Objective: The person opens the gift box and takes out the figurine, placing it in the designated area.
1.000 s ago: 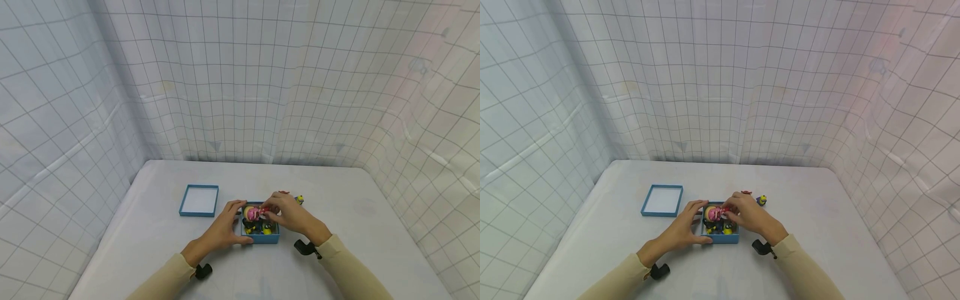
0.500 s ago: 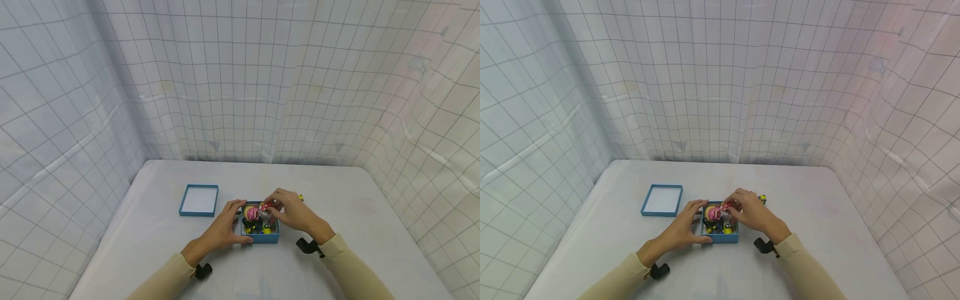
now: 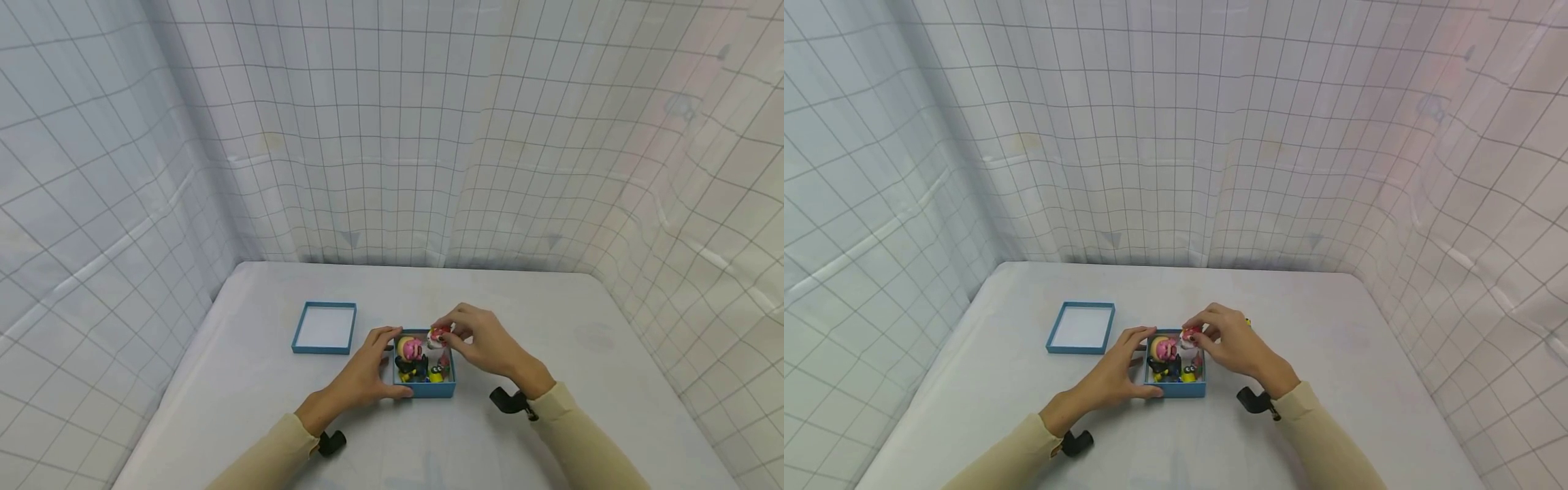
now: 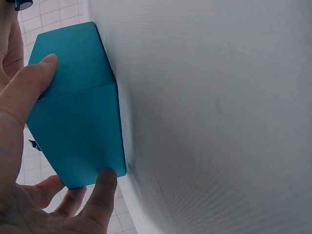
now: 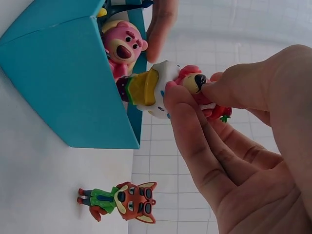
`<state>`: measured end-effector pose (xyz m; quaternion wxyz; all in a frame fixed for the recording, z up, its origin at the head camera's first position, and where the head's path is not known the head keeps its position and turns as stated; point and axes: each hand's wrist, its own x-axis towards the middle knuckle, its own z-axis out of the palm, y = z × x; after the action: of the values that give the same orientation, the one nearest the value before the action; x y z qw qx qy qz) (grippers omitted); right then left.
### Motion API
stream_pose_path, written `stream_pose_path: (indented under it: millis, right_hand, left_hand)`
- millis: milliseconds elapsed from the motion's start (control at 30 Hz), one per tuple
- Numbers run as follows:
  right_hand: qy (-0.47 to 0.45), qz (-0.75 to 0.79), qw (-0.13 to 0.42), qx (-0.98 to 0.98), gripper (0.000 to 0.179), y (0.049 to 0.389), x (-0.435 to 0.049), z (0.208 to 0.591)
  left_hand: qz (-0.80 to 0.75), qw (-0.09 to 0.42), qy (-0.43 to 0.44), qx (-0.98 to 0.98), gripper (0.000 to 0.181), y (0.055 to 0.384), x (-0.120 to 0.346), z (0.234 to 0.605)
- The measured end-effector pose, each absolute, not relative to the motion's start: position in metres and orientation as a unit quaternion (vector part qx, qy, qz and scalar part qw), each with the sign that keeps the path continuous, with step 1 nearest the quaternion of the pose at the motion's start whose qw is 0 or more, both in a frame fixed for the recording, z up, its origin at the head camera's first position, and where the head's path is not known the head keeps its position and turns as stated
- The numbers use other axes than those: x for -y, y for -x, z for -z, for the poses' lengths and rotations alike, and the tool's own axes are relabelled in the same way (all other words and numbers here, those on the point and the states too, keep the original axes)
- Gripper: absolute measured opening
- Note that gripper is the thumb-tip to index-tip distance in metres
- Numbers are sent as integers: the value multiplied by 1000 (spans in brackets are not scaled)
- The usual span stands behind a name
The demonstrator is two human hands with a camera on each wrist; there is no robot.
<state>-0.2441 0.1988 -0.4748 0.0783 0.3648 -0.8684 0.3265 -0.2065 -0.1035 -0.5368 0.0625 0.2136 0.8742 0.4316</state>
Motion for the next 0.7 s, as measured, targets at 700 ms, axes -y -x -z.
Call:
stream_pose_path:
  millis: [700]
  right_hand:
    - [-352,-330,95,871,23,242,-224,465]
  left_hand:
    - [-434,59,-214,-873,120,203,103,534]
